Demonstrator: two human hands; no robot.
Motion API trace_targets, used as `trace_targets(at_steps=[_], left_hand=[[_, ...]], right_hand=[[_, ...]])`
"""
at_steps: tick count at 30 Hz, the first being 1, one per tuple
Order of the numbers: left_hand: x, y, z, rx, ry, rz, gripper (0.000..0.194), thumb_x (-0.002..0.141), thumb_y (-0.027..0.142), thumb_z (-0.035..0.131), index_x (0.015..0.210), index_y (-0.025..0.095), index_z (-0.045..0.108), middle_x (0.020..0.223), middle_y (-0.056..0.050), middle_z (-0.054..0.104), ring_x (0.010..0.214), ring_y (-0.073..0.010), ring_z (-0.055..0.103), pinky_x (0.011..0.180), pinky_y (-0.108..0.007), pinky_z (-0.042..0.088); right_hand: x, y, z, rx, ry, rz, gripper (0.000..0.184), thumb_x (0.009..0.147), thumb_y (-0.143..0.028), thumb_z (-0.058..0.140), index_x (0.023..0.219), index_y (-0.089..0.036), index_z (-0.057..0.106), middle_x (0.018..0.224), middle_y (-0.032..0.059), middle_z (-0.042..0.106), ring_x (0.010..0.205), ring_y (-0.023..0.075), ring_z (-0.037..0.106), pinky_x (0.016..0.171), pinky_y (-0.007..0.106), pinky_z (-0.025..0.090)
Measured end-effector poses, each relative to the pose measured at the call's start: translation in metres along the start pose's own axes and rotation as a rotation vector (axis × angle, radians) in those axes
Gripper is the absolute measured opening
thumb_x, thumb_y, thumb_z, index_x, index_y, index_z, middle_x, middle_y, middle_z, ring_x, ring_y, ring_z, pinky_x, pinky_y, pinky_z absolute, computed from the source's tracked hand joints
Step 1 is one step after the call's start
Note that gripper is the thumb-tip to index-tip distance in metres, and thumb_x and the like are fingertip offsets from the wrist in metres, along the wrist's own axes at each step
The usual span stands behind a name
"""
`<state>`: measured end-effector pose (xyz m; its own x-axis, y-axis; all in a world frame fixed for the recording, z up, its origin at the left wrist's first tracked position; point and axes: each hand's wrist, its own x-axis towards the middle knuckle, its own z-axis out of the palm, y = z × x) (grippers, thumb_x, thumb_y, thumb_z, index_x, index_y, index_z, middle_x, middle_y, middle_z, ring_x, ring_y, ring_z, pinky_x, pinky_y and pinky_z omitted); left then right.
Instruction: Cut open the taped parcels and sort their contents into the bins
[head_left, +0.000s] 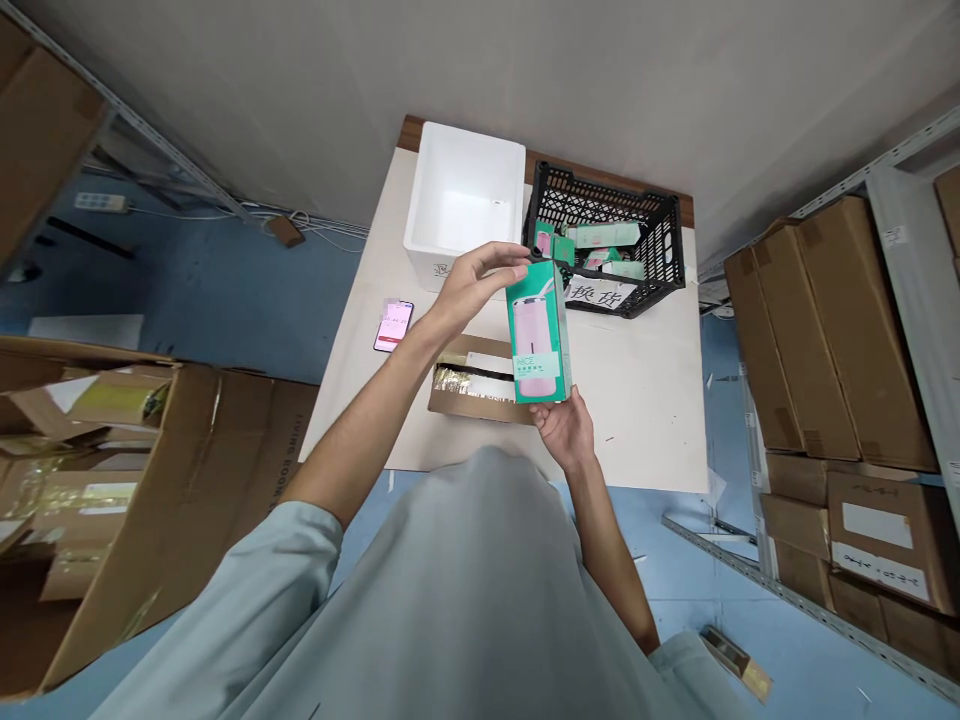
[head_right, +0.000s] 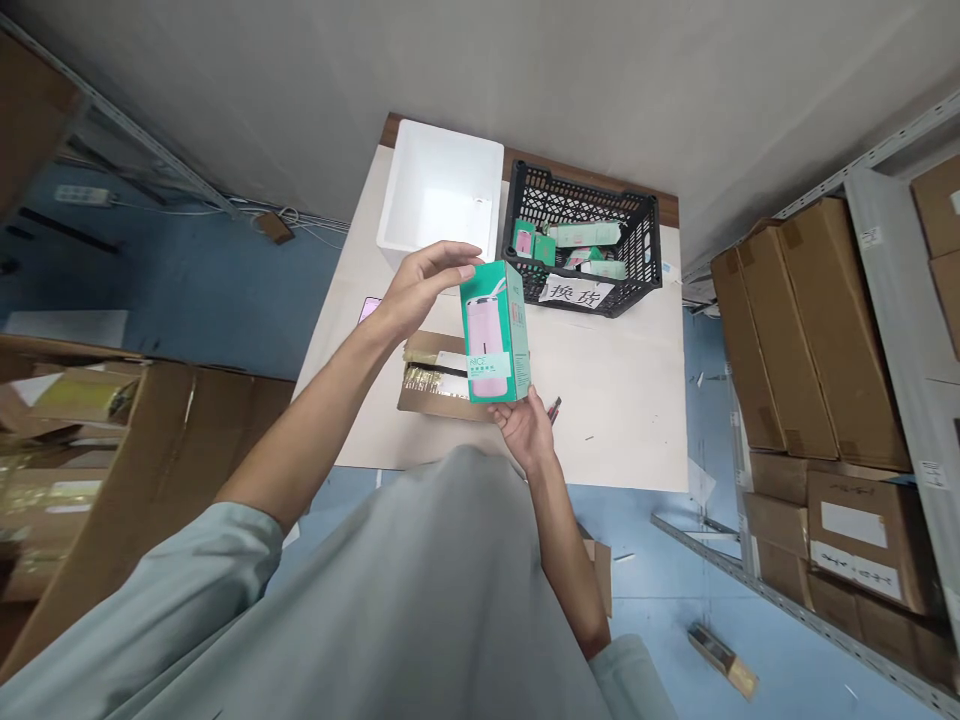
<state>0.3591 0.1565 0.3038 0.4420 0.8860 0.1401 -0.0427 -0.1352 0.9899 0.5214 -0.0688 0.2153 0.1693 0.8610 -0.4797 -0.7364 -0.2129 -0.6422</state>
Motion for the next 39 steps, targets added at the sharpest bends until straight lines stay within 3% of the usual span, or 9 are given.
trace_targets(at_steps=[3,8,16,20,23,26,30,34,39], left_hand=[[0.000,-0.002,-0.001,0.021,-0.004,0.014,0.034,0.098,0.038,0.079,0.128,0.021,0.080,0.129,-0.010,0.081,0.126,-0.0260,0.074,0.115,-0.047,0.058],[0.000,-0.010,-0.002,0.106,0.024,0.029,0.030,0.098,0.039,0.080,0.122,0.021,0.080,0.130,-0.009,0.081,0.125,-0.0241,0.073,0.114,-0.044,0.057],[0.005,-0.034,-0.009,0.183,0.058,-0.027,0.022,0.091,0.030,0.076,0.111,0.022,0.080,0.123,-0.007,0.083,0.110,-0.0228,0.073,0.104,-0.042,0.059],[0.008,-0.054,-0.010,0.076,0.032,-0.110,0.027,0.085,0.025,0.073,0.111,0.020,0.078,0.119,-0.006,0.083,0.103,-0.0214,0.074,0.103,-0.043,0.062],[0.010,-0.069,-0.003,-0.030,0.022,-0.179,0.032,0.081,0.026,0.074,0.113,0.019,0.073,0.118,-0.005,0.083,0.103,-0.0211,0.076,0.102,-0.043,0.064],[0.013,-0.082,0.006,-0.038,0.036,-0.184,0.033,0.079,0.026,0.078,0.110,0.020,0.070,0.117,-0.006,0.082,0.107,-0.0225,0.075,0.097,-0.039,0.064],[0.019,-0.092,0.015,-0.007,0.060,-0.159,0.037,0.074,0.027,0.083,0.109,0.020,0.073,0.114,-0.006,0.082,0.105,-0.0242,0.074,0.091,-0.036,0.062],[0.022,-0.087,0.020,-0.027,0.052,-0.162,0.036,0.080,0.035,0.084,0.112,0.021,0.074,0.115,-0.006,0.082,0.103,-0.0235,0.075,0.093,-0.037,0.063],[0.025,-0.074,0.032,0.012,0.037,-0.138,0.038,0.090,0.034,0.078,0.126,0.023,0.075,0.129,-0.008,0.082,0.106,-0.0233,0.078,0.103,-0.044,0.066]], right_hand=[[-0.002,-0.002,0.002,0.005,-0.011,-0.013,0.039,0.090,-0.058,0.091,0.115,-0.032,0.077,0.105,-0.0003,0.087,0.088,0.0212,0.083,0.081,0.033,0.070],[-0.003,-0.010,0.003,-0.173,-0.030,-0.114,0.052,0.084,-0.069,0.095,0.113,-0.029,0.077,0.110,0.0023,0.086,0.095,0.0225,0.083,0.088,0.035,0.069],[-0.006,-0.020,0.009,-0.493,0.065,-0.324,0.059,0.094,-0.063,0.087,0.137,-0.024,0.076,0.133,0.0107,0.082,0.104,0.0244,0.080,0.100,0.043,0.067],[0.001,-0.016,0.009,-0.735,0.157,-0.522,0.064,0.093,-0.061,0.089,0.144,-0.025,0.076,0.135,0.0129,0.075,0.100,0.0226,0.077,0.095,0.042,0.069],[0.005,-0.008,0.006,-0.990,0.229,-0.748,0.055,0.099,-0.056,0.086,0.146,-0.029,0.078,0.136,0.0137,0.066,0.107,0.0245,0.075,0.097,0.043,0.070],[0.008,0.002,0.001,-1.270,0.226,-0.923,0.042,0.108,-0.048,0.078,0.147,-0.032,0.078,0.144,0.0156,0.062,0.121,0.0283,0.073,0.105,0.048,0.068],[0.011,0.011,-0.006,-1.515,0.206,-1.088,0.048,0.106,-0.043,0.081,0.153,-0.033,0.075,0.148,0.0182,0.063,0.133,0.0344,0.069,0.109,0.051,0.067],[0.016,0.006,-0.013,-1.525,0.263,-1.050,0.039,0.110,-0.037,0.074,0.148,-0.030,0.076,0.151,0.0189,0.062,0.122,0.0297,0.074,0.101,0.047,0.071],[0.028,-0.003,-0.020,-1.237,0.291,-0.843,0.047,0.109,-0.048,0.074,0.150,-0.026,0.071,0.142,0.0180,0.065,0.111,0.0273,0.078,0.093,0.045,0.072]])
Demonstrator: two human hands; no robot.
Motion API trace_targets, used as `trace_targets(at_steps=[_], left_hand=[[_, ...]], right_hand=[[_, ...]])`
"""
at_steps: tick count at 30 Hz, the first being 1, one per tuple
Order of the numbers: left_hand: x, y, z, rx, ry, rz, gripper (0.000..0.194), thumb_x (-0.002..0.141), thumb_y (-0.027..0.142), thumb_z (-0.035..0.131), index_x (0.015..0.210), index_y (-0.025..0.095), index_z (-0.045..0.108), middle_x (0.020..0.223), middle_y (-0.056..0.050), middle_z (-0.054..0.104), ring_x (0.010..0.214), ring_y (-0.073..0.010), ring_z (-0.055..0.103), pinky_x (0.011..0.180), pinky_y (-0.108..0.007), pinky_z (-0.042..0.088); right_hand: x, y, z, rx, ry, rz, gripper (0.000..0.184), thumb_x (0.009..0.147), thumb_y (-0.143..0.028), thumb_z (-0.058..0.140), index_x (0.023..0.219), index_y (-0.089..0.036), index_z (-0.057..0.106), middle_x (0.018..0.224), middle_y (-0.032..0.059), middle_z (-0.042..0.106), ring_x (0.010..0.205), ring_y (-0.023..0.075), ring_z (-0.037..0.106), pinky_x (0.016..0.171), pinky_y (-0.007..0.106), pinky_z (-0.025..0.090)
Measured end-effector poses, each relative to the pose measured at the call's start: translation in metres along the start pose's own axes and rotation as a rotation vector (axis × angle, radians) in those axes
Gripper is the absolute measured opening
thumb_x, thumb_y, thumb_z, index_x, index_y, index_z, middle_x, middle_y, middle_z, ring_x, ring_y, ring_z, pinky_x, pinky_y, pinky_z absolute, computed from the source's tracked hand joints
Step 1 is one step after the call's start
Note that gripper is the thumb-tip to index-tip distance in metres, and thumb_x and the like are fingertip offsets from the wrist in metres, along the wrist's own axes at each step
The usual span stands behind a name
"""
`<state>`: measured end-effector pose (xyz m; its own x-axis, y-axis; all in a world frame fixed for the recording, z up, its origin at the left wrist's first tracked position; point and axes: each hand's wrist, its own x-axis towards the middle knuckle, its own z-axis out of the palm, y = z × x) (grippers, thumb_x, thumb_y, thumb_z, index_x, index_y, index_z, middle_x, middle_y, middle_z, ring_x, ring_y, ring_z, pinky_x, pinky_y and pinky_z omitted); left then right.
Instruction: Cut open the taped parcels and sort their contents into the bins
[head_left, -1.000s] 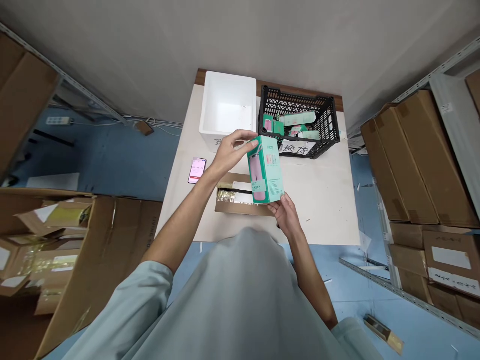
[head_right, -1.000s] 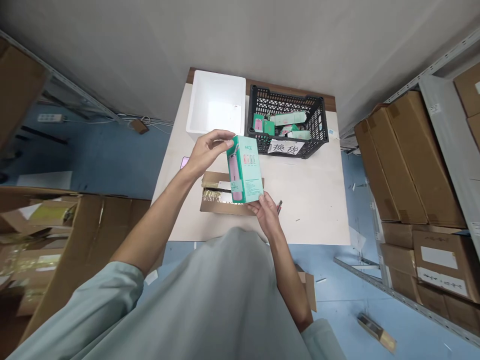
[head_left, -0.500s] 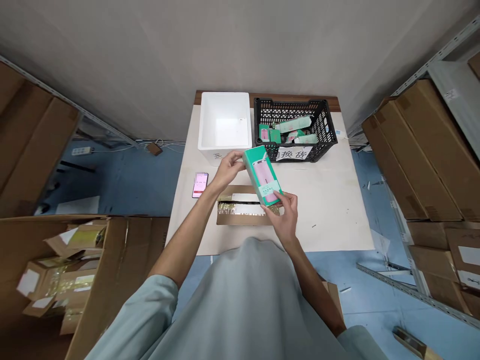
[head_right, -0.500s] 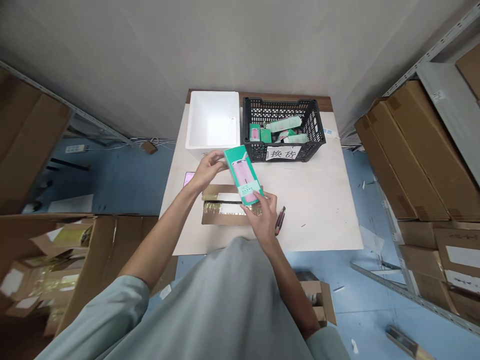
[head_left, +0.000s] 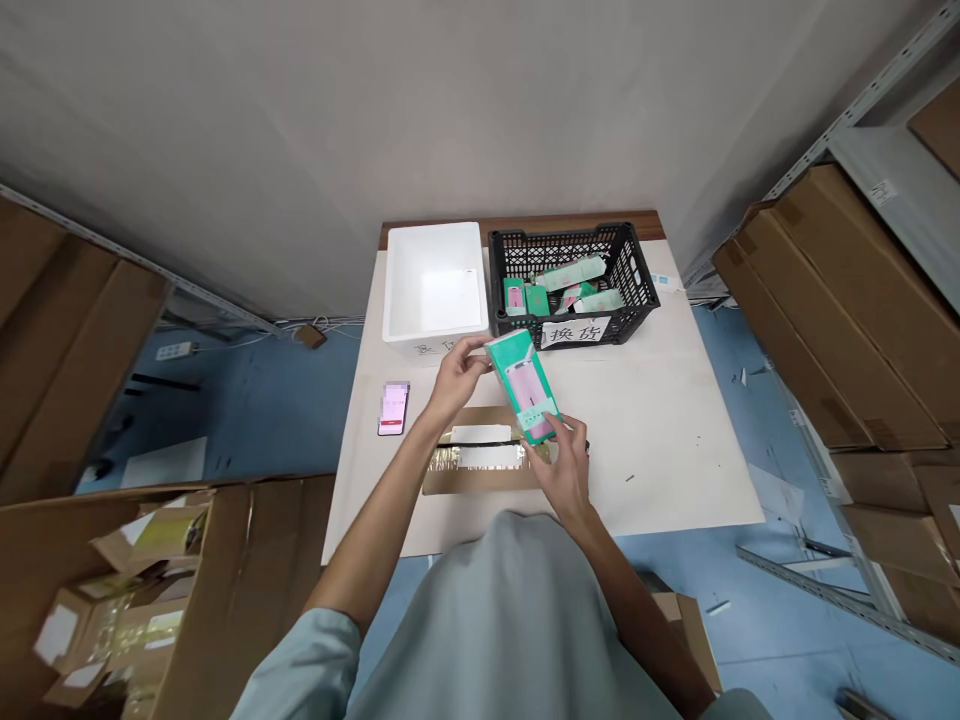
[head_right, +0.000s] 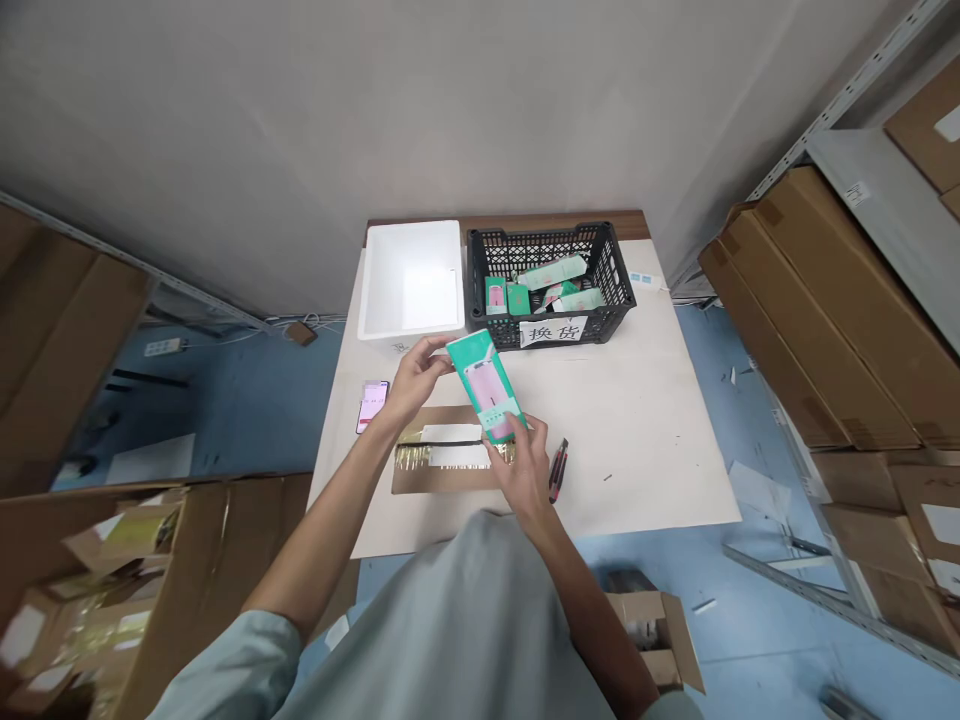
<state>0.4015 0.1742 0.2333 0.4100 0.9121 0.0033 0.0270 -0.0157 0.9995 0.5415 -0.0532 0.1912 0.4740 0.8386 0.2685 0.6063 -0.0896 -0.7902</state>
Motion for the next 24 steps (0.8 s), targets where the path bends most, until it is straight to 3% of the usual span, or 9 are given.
trace_targets(at_steps=[4,8,13,17,20,22,24], left_hand=[[-0.008,-0.001,0.021,0.046,-0.017,0.018,0.060,0.097,0.038,0.078,0.154,0.026,0.064,0.158,-0.015,0.071,0.124,-0.0261,0.076,0.113,-0.048,0.063],[-0.019,-0.012,0.044,0.126,-0.115,-0.026,0.051,0.102,0.045,0.075,0.149,0.027,0.069,0.155,-0.014,0.072,0.133,-0.0299,0.074,0.110,-0.047,0.065],[0.000,-0.010,0.059,0.205,-0.032,-0.021,0.048,0.106,0.051,0.070,0.148,0.029,0.072,0.154,-0.014,0.070,0.128,-0.0290,0.077,0.109,-0.046,0.065],[0.027,0.013,0.058,0.185,0.005,0.069,0.059,0.106,0.051,0.069,0.159,0.027,0.064,0.168,-0.015,0.062,0.151,-0.0323,0.066,0.124,-0.048,0.057],[0.023,0.025,0.042,0.222,0.044,0.099,0.059,0.107,0.051,0.069,0.160,0.026,0.064,0.171,-0.014,0.060,0.159,-0.0324,0.058,0.132,-0.050,0.051],[0.005,0.022,0.021,0.261,0.102,0.061,0.057,0.107,0.052,0.069,0.158,0.027,0.066,0.170,-0.013,0.062,0.160,-0.0326,0.058,0.133,-0.052,0.049],[-0.025,0.008,-0.007,0.304,0.190,-0.013,0.055,0.106,0.053,0.070,0.154,0.026,0.069,0.167,-0.014,0.065,0.159,-0.0336,0.058,0.135,-0.054,0.045]], right_hand=[[0.018,0.010,0.011,0.361,-0.067,0.232,0.064,0.101,-0.057,0.080,0.153,-0.023,0.064,0.134,0.0163,0.076,0.113,0.0280,0.080,0.101,0.046,0.071],[0.062,0.021,0.017,0.736,-0.054,0.422,0.074,0.097,-0.065,0.082,0.152,-0.020,0.062,0.141,0.0198,0.079,0.121,0.0304,0.081,0.109,0.051,0.067],[0.162,0.031,0.021,0.794,-0.017,0.420,0.093,0.081,-0.075,0.092,0.150,-0.019,0.067,0.135,0.0183,0.082,0.122,0.0327,0.081,0.116,0.055,0.062],[0.230,0.023,0.038,0.834,-0.170,0.364,0.102,0.079,-0.083,0.088,0.157,-0.020,0.067,0.150,0.0173,0.076,0.143,0.0345,0.072,0.125,0.055,0.057],[0.229,0.024,0.044,0.772,-0.222,0.393,0.114,0.071,-0.087,0.090,0.158,-0.017,0.067,0.166,0.0225,0.064,0.157,0.0388,0.061,0.129,0.056,0.053],[0.198,0.037,0.040,0.722,-0.243,0.435,0.115,0.072,-0.089,0.088,0.159,-0.016,0.067,0.173,0.0240,0.057,0.158,0.0402,0.060,0.131,0.057,0.050],[0.148,0.058,0.029,0.661,-0.291,0.496,0.110,0.076,-0.089,0.086,0.159,-0.018,0.068,0.174,0.0234,0.056,0.158,0.0406,0.060,0.132,0.059,0.048]])
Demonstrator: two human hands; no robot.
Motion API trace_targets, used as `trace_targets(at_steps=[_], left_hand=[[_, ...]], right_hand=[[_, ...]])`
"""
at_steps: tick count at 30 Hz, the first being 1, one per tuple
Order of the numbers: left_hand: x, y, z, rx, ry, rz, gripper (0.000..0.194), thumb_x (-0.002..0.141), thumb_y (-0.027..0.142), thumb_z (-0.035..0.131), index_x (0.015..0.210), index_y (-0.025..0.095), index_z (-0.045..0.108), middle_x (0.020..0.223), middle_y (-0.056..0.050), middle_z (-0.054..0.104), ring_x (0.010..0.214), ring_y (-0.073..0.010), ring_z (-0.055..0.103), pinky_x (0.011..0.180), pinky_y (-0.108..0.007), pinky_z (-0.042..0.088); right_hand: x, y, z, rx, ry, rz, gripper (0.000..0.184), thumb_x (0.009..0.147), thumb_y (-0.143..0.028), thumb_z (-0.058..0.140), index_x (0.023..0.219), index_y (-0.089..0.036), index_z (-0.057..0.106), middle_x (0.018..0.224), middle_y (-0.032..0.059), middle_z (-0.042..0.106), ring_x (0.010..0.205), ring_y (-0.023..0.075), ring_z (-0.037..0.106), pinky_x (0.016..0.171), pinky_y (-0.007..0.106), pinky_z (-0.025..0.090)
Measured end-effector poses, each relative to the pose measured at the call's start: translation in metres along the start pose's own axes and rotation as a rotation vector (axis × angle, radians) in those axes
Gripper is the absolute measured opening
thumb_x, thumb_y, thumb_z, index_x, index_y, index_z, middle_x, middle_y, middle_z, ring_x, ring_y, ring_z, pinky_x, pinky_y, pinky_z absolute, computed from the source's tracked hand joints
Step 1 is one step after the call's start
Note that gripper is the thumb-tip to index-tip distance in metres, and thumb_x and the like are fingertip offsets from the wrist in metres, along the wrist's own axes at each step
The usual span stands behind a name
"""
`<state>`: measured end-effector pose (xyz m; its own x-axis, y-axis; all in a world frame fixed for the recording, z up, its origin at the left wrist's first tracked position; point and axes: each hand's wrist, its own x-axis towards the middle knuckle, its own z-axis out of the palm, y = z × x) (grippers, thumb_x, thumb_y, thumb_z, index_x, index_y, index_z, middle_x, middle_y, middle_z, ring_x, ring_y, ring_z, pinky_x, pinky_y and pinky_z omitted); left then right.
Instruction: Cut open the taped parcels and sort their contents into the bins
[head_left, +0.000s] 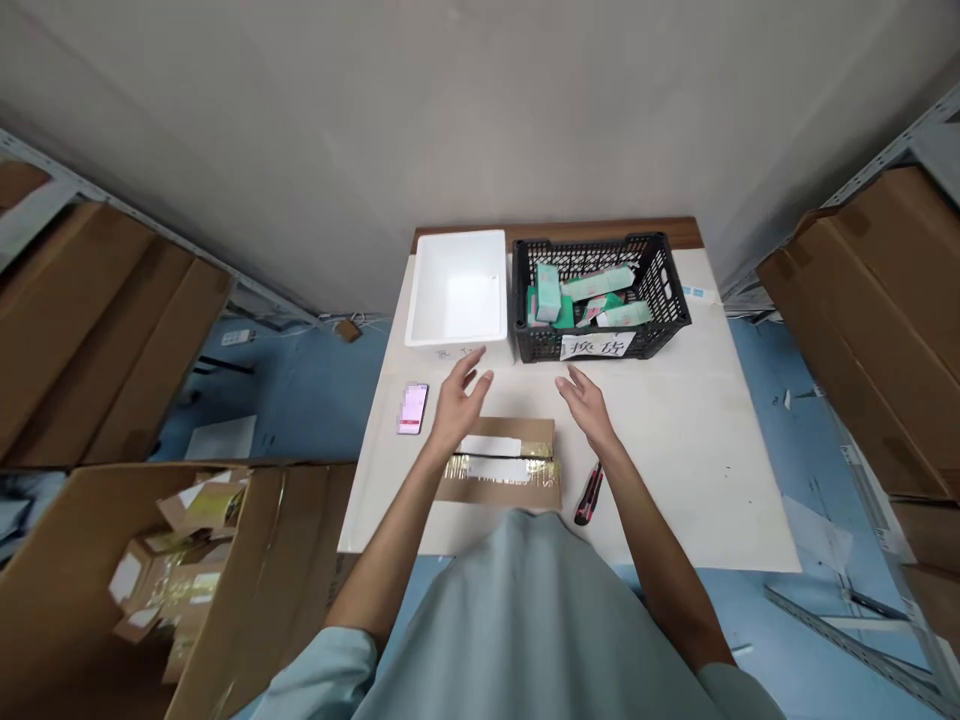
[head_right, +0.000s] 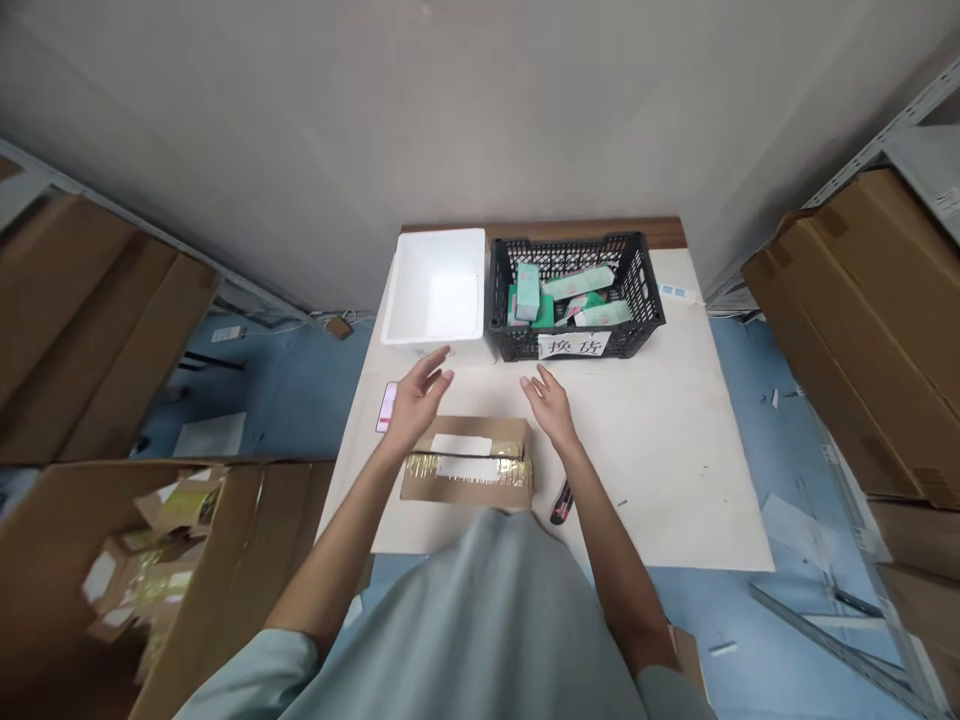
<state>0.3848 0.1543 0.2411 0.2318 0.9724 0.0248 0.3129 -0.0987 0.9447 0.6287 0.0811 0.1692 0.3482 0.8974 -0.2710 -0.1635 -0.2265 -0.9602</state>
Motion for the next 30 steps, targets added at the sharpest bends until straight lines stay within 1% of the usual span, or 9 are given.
trace_targets(at_steps=[3,6,9,11,13,16,19,24,30], left_hand=[[-0.050,-0.051,-0.043,0.076,0.140,-0.193,0.060,0.101,0.058,0.075,0.149,0.023,0.071,0.165,-0.018,0.066,0.157,-0.0370,0.060,0.136,-0.058,0.042],[-0.102,-0.100,-0.076,0.115,0.192,-0.426,0.072,0.096,0.064,0.080,0.153,0.022,0.068,0.168,-0.022,0.062,0.159,-0.0413,0.058,0.134,-0.060,0.043],[-0.140,-0.132,-0.084,0.085,0.158,-0.593,0.089,0.096,0.072,0.077,0.166,0.021,0.057,0.171,-0.025,0.058,0.160,-0.0415,0.057,0.130,-0.059,0.048],[-0.152,-0.143,-0.077,0.041,0.116,-0.586,0.097,0.097,0.077,0.072,0.173,0.022,0.048,0.173,-0.025,0.056,0.160,-0.0391,0.057,0.126,-0.055,0.053],[-0.157,-0.149,-0.064,0.032,0.095,-0.509,0.099,0.097,0.080,0.069,0.174,0.022,0.047,0.174,-0.025,0.054,0.161,-0.0376,0.057,0.125,-0.051,0.055],[-0.162,-0.149,-0.047,0.071,0.093,-0.392,0.096,0.097,0.083,0.067,0.167,0.018,0.057,0.171,-0.025,0.058,0.157,-0.0378,0.061,0.126,-0.050,0.054],[-0.175,-0.144,-0.043,0.097,0.095,-0.339,0.096,0.099,0.082,0.065,0.169,0.016,0.055,0.167,-0.026,0.063,0.146,-0.0371,0.069,0.122,-0.050,0.056],[-0.212,-0.134,-0.057,0.210,0.007,-0.332,0.094,0.104,0.072,0.066,0.180,0.024,0.039,0.165,-0.023,0.065,0.127,-0.0356,0.080,0.112,-0.051,0.061],[-0.259,-0.135,-0.080,0.282,-0.148,-0.270,0.076,0.106,0.068,0.063,0.170,0.027,0.056,0.154,-0.016,0.075,0.118,-0.0368,0.082,0.105,-0.049,0.063]], right_hand=[[-0.069,0.055,-0.030,-0.076,0.013,0.159,0.105,0.078,-0.088,0.086,0.158,-0.021,0.069,0.173,0.0229,0.057,0.156,0.0414,0.062,0.131,0.062,0.050],[-0.124,0.093,-0.044,-0.104,0.001,0.268,0.106,0.078,-0.089,0.086,0.160,-0.023,0.068,0.171,0.0238,0.060,0.153,0.0422,0.065,0.126,0.063,0.054],[-0.149,0.109,-0.036,-0.130,-0.005,0.268,0.109,0.081,-0.089,0.084,0.163,-0.020,0.064,0.170,0.0256,0.060,0.150,0.0416,0.067,0.122,0.059,0.059],[-0.149,0.112,-0.024,-0.173,-0.009,0.228,0.108,0.084,-0.088,0.080,0.165,-0.018,0.062,0.170,0.0259,0.059,0.147,0.0403,0.069,0.120,0.057,0.060],[-0.144,0.112,-0.014,-0.233,-0.017,0.176,0.105,0.088,-0.086,0.074,0.165,-0.016,0.061,0.167,0.0250,0.062,0.143,0.0390,0.071,0.121,0.057,0.059],[-0.137,0.112,-0.008,-0.342,-0.045,0.090,0.093,0.095,-0.082,0.066,0.161,-0.016,0.066,0.159,0.0221,0.070,0.144,0.0380,0.069,0.126,0.058,0.053],[-0.148,0.111,-0.008,-0.415,-0.045,0.014,0.079,0.101,-0.074,0.061,0.157,-0.019,0.069,0.158,0.0184,0.072,0.148,0.0373,0.067,0.129,0.058,0.050],[-0.200,0.113,-0.008,-0.443,0.047,-0.024,0.077,0.104,-0.070,0.057,0.162,-0.020,0.066,0.161,0.0161,0.071,0.150,0.0356,0.066,0.128,0.054,0.051],[-0.281,0.137,0.015,-0.529,0.279,0.090,0.080,0.104,-0.075,0.052,0.163,-0.023,0.065,0.161,0.0147,0.072,0.146,0.0381,0.070,0.124,0.056,0.055]])
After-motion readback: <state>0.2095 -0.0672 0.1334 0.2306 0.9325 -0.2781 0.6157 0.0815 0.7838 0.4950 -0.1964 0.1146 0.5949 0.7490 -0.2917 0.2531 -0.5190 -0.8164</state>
